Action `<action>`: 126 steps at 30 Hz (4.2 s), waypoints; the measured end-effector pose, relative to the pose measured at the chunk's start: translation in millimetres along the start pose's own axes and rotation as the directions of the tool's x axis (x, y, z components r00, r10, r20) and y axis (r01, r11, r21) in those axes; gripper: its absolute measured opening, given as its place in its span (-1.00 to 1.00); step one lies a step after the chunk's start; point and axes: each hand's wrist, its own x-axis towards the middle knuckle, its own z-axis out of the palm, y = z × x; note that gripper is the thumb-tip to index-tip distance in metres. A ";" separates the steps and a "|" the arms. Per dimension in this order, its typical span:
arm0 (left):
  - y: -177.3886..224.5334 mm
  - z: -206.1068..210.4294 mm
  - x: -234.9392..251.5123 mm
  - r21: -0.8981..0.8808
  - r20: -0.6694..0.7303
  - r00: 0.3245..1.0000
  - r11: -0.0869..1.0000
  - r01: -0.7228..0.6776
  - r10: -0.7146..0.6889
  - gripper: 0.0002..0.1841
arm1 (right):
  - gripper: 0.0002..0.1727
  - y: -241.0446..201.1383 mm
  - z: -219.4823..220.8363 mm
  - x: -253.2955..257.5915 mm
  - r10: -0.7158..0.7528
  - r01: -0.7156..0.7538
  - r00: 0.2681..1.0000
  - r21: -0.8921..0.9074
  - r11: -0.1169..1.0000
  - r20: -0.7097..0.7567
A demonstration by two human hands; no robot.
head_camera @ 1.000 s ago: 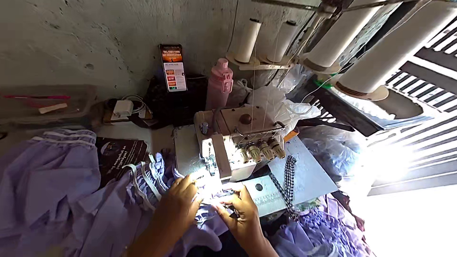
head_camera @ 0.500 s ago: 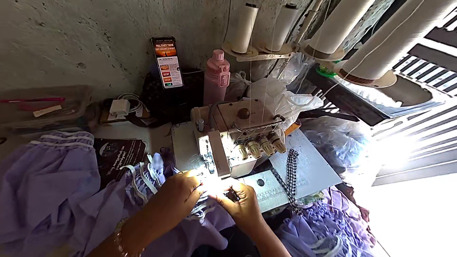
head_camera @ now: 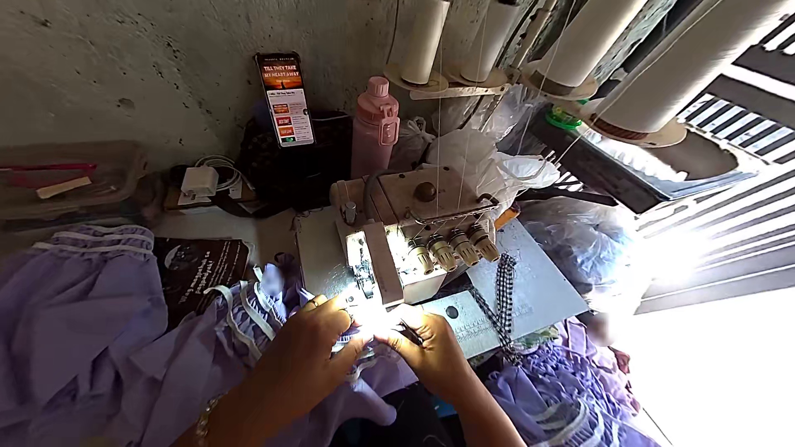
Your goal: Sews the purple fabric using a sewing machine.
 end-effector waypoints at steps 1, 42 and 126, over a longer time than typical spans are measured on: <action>0.0 -0.9 0.7 -0.008 0.003 1.000 1.000 0.011 -0.011 -0.64 | -0.75 -0.7 0.7 -1.7 -0.030 0.028 0.999 -0.043 0.999 -0.031; -17.2 34.1 34.5 0.182 -0.054 0.923 0.905 0.385 -0.382 -0.56 | -0.75 16.1 24.2 31.9 -0.029 -0.172 0.906 -0.427 0.888 -0.423; 4.6 1.4 5.2 -0.004 -0.098 0.990 0.995 0.099 -0.099 -0.73 | -0.74 12.7 22.8 21.6 -0.355 0.232 0.923 -0.524 0.820 -0.147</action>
